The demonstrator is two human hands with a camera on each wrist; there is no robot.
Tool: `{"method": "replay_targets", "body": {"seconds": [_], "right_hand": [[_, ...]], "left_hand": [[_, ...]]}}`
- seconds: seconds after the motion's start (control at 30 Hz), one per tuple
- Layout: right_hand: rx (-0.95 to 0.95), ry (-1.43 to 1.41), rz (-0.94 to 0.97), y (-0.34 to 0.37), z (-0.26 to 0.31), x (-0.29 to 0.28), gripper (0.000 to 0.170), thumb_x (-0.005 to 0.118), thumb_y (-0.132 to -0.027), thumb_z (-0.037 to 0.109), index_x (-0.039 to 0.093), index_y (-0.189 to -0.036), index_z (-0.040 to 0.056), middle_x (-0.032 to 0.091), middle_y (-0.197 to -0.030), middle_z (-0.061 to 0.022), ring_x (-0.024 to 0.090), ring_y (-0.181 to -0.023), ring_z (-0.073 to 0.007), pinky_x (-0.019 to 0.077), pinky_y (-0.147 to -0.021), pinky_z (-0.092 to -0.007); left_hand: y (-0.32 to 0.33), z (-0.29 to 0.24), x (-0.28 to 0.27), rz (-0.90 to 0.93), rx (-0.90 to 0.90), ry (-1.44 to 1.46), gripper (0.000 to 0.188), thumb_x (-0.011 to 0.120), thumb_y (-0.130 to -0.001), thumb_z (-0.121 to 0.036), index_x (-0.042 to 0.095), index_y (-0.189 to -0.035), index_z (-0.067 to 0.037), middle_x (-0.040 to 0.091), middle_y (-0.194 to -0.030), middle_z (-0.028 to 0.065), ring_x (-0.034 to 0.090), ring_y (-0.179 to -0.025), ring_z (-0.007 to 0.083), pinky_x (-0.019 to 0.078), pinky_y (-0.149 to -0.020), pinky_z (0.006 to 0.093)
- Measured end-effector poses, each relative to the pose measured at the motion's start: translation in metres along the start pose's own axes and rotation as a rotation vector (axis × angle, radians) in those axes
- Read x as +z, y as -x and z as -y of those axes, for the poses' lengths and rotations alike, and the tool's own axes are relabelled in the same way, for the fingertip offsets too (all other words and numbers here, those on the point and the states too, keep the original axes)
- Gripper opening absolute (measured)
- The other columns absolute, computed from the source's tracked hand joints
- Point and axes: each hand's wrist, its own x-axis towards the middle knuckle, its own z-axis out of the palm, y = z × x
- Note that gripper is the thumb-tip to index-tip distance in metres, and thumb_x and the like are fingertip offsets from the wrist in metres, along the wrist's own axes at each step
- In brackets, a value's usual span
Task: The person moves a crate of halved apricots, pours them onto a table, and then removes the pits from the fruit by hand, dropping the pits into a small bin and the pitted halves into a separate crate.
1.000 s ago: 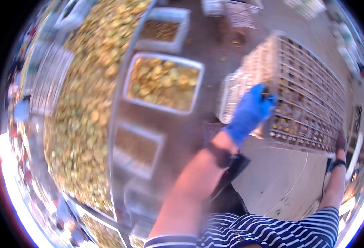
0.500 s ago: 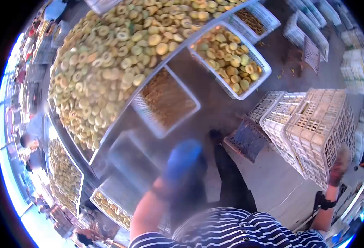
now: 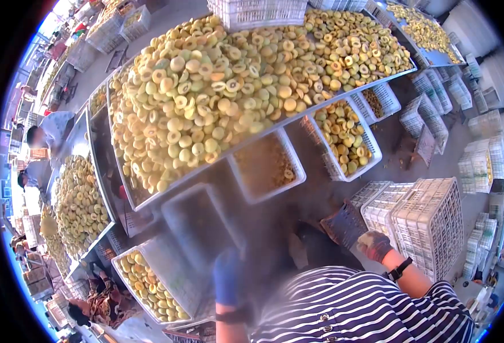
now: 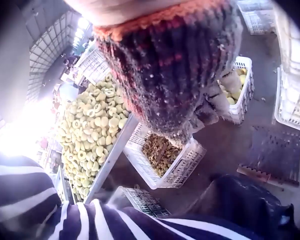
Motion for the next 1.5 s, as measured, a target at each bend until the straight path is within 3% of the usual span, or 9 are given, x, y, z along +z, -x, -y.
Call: {"method": "replay_targets", "body": {"seconds": [0.13,0.4,0.57,0.67,0.87,1.0,1.1,1.27,1.5], "right_hand": [[0.306,0.011,0.313,-0.033,-0.031,-0.01,0.028,0.06,-0.082,0.038,0.071,-0.088,0.0132,0.071,-0.094,-0.0124,0.066,-0.096,-0.0335,0.0519,-0.083,-0.0444],[0.311,0.048,0.561,-0.085,-0.071,-0.025,0.035,0.056,-0.085,0.042,0.072,-0.099,0.0135,0.07,-0.105,-0.0134,0.066,-0.099,-0.0333,0.0508,-0.086,-0.0435],[0.286,0.094,0.492,-0.119,-0.045,-0.06,0.035,0.054,-0.086,0.042,0.071,-0.1,0.0154,0.069,-0.109,-0.0126,0.064,-0.102,-0.0338,0.0498,-0.086,-0.0437],[0.219,0.125,0.422,-0.148,-0.036,-0.055,0.032,0.055,-0.085,0.038,0.069,-0.087,0.0094,0.069,-0.088,-0.0175,0.065,-0.084,-0.0385,0.0507,-0.077,-0.0463],[0.106,0.087,0.393,-0.218,0.063,-0.088,0.023,0.061,-0.083,0.034,0.068,-0.084,0.0124,0.067,-0.086,-0.0125,0.065,-0.085,-0.0346,0.0516,-0.075,-0.0434],[-0.005,-0.027,0.367,-0.281,0.095,-0.047,0.028,0.061,-0.086,0.035,0.068,-0.096,0.0102,0.068,-0.097,-0.0117,0.065,-0.093,-0.0349,0.0517,-0.083,-0.045],[0.011,0.08,0.694,-0.345,0.112,0.002,0.028,0.059,-0.086,0.036,0.069,-0.096,0.0122,0.069,-0.096,-0.0142,0.066,-0.093,-0.0363,0.0528,-0.081,-0.0472],[-0.22,0.129,0.979,-0.383,0.079,0.147,0.029,0.057,-0.086,0.034,0.072,-0.097,0.0128,0.072,-0.099,-0.0101,0.069,-0.095,-0.0327,0.0539,-0.081,-0.0455],[-0.098,0.237,1.167,-0.363,-0.001,0.328,0.032,0.057,-0.084,0.024,0.073,-0.11,0.0161,0.07,-0.114,-0.0092,0.069,-0.104,-0.0274,0.0548,-0.083,-0.0467]], "left_hand": [[-0.003,-0.02,-0.004,-0.05,0.143,-0.097,0.029,0.062,-0.097,-0.031,0.062,-0.109,-0.004,0.067,-0.084,0.0051,0.061,-0.066,0.0108,0.0498,-0.059,0.0243],[-0.034,-0.096,0.006,-0.105,-0.001,0.071,0.026,0.063,-0.097,-0.028,0.062,-0.11,-0.005,0.063,-0.081,0.0026,0.057,-0.062,0.0083,0.0445,-0.053,0.022],[-0.095,-0.11,0.001,-0.126,0.06,0.048,0.024,0.062,-0.098,-0.027,0.063,-0.108,-0.005,0.063,-0.081,0.0017,0.056,-0.061,0.0071,0.0438,-0.052,0.021],[-0.157,-0.1,-0.015,-0.093,0.127,0.023,0.026,0.063,-0.097,-0.027,0.063,-0.111,-0.005,0.063,-0.083,0.0016,0.057,-0.065,0.0073,0.0445,-0.055,0.0204],[-0.262,-0.152,-0.024,0.14,-0.114,0.296,0.03,0.061,-0.098,-0.03,0.063,-0.115,-0.006,0.065,-0.09,0.0013,0.061,-0.072,0.0084,0.0471,-0.063,0.0213],[-0.319,-0.125,-0.005,0.209,-0.175,0.368,0.03,0.061,-0.099,-0.027,0.061,-0.117,-0.003,0.063,-0.089,0.0018,0.057,-0.071,0.0069,0.0445,-0.06,0.019],[-0.343,-0.096,0.027,0.223,-0.297,0.309,0.031,0.061,-0.099,-0.025,0.06,-0.118,-0.002,0.063,-0.089,0.0029,0.056,-0.069,0.0075,0.0429,-0.058,0.0189],[-0.361,-0.031,0.088,0.259,-0.411,0.215,0.034,0.062,-0.098,-0.028,0.06,-0.118,-0.001,0.065,-0.089,0.0033,0.057,-0.07,0.0084,0.0446,-0.061,0.02],[-0.355,0.07,0.183,0.135,-0.584,0.19,0.032,0.063,-0.097,-0.027,0.064,-0.118,-0.002,0.066,-0.091,0.0012,0.058,-0.074,0.0071,0.0468,-0.065,0.0206]]}}
